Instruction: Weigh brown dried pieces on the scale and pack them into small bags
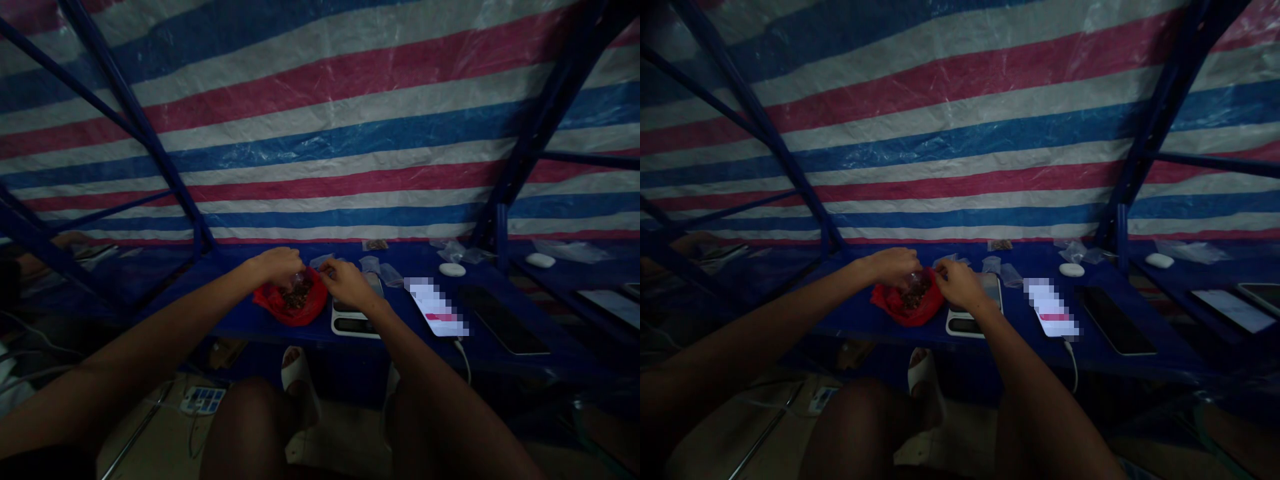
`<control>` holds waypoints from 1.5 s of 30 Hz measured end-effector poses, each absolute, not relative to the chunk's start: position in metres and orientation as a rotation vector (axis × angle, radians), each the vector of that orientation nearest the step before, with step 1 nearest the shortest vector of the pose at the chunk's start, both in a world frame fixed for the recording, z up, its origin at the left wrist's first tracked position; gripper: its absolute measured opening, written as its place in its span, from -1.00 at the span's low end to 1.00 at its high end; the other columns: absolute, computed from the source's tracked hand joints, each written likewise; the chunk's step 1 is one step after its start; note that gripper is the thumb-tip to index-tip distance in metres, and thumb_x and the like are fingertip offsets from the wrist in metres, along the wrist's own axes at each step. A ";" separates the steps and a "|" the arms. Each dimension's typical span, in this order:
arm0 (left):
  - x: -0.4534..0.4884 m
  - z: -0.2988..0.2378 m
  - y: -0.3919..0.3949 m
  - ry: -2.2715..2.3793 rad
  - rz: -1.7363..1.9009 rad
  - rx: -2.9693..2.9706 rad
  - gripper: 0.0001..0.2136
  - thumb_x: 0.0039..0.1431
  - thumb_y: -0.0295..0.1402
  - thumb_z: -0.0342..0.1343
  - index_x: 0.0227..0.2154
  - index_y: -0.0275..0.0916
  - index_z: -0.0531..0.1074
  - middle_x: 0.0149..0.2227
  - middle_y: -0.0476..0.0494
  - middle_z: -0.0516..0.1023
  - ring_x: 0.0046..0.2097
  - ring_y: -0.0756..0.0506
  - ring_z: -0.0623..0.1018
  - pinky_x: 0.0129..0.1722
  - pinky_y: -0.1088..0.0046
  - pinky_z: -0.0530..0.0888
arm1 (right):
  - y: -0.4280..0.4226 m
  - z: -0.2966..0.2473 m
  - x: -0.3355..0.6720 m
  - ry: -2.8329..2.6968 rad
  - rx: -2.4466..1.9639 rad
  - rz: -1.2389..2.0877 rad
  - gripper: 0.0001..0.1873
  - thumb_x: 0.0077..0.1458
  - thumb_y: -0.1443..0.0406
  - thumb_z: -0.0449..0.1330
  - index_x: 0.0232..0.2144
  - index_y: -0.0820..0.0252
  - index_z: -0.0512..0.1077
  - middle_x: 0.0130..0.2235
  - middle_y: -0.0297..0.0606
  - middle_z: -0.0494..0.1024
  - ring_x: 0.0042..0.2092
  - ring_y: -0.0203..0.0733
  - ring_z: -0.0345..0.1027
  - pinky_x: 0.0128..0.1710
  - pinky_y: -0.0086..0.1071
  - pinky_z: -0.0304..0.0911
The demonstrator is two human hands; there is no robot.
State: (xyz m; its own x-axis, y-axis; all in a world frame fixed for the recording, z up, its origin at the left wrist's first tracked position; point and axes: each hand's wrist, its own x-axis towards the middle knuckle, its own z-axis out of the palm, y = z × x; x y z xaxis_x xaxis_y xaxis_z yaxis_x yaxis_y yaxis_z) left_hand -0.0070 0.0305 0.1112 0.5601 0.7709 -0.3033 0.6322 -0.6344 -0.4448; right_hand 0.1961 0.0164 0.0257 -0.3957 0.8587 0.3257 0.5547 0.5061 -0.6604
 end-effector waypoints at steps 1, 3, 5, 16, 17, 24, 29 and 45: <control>-0.007 0.112 0.030 -1.175 0.713 -2.498 -0.65 0.05 -0.21 0.42 -0.09 -0.17 0.68 -0.12 -0.30 0.70 -0.06 -0.27 0.65 -0.17 0.35 0.48 | 0.017 0.025 0.196 -2.097 -1.146 0.607 -0.78 0.33 0.27 0.16 -0.11 0.17 0.59 -0.12 -0.18 0.72 -0.16 -0.14 0.59 -0.19 -0.39 0.34; -0.007 0.113 0.030 -1.188 0.729 -2.510 -0.70 0.10 -0.22 0.38 -0.09 -0.12 0.68 -0.13 -0.26 0.71 -0.06 -0.26 0.66 -0.18 0.36 0.47 | 0.018 0.024 0.197 -2.090 -1.134 0.611 -0.79 0.33 0.27 0.16 -0.12 0.16 0.59 -0.13 -0.18 0.72 -0.17 -0.15 0.60 -0.20 -0.39 0.34; -0.009 0.113 0.030 -1.182 0.695 -2.546 -0.65 0.08 -0.21 0.40 -0.05 -0.10 0.66 -0.12 -0.23 0.72 -0.03 -0.26 0.66 -0.17 0.37 0.46 | 0.019 0.023 0.198 -2.081 -1.119 0.609 -0.80 0.32 0.26 0.18 -0.14 0.16 0.59 -0.14 -0.19 0.72 -0.17 -0.14 0.60 -0.20 -0.38 0.35; -0.029 0.111 0.033 -1.365 0.541 -2.681 -0.63 0.22 -0.47 0.18 0.03 0.02 0.64 -0.03 -0.09 0.73 -0.04 -0.16 0.69 -0.22 0.45 0.44 | 0.023 0.021 0.202 -2.074 -1.122 0.602 -0.79 0.29 0.32 0.17 -0.14 0.12 0.60 -0.13 -0.21 0.73 -0.12 -0.13 0.61 -0.11 -0.37 0.40; -0.029 0.110 0.033 -1.387 0.535 -2.683 -0.62 0.21 -0.46 0.19 0.04 0.01 0.63 -0.02 -0.08 0.73 -0.03 -0.15 0.69 -0.21 0.47 0.44 | 0.023 0.021 0.202 -2.074 -1.113 0.605 -0.80 0.29 0.31 0.17 -0.15 0.12 0.61 -0.15 -0.22 0.73 -0.13 -0.14 0.61 -0.11 -0.37 0.40; -0.042 0.103 0.038 -1.475 0.367 -2.821 -0.56 0.19 -0.50 0.13 0.12 -0.10 0.58 -0.03 -0.10 0.73 -0.06 -0.09 0.69 -0.15 0.54 0.47 | 0.022 0.019 0.207 -2.046 -1.101 0.647 -0.83 0.29 0.31 0.18 -0.20 0.12 0.60 -0.17 -0.23 0.72 -0.14 -0.13 0.60 -0.14 -0.38 0.39; -0.045 0.096 0.032 -1.656 -0.375 -2.939 -0.55 0.27 -0.38 0.11 0.22 -0.21 0.47 -0.05 -0.15 0.71 -0.05 -0.13 0.68 0.00 0.39 0.54 | 0.020 0.024 0.203 -1.934 -1.006 0.790 -0.83 0.31 0.28 0.18 -0.20 0.17 0.59 -0.19 -0.24 0.71 -0.20 -0.20 0.56 -0.14 -0.38 0.38; 0.001 0.039 0.005 -2.179 -2.132 -2.647 -0.11 -0.08 -0.11 0.51 0.32 -0.16 0.30 0.11 -0.31 0.62 -0.03 -0.25 0.70 -0.06 0.18 0.68 | 0.040 0.015 0.218 -1.572 -0.759 1.124 -0.82 0.12 0.19 0.35 -0.31 0.19 0.56 -0.30 -0.29 0.63 -0.30 -0.23 0.48 -0.23 -0.35 0.36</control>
State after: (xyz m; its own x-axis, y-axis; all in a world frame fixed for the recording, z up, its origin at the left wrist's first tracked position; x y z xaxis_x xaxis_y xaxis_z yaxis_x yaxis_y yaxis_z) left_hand 0.0007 0.0046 0.0388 0.0736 0.9873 0.1411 0.1624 -0.1515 0.9750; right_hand 0.2180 0.0403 0.0147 -0.2863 0.8843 0.3688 -0.0631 0.3666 -0.9282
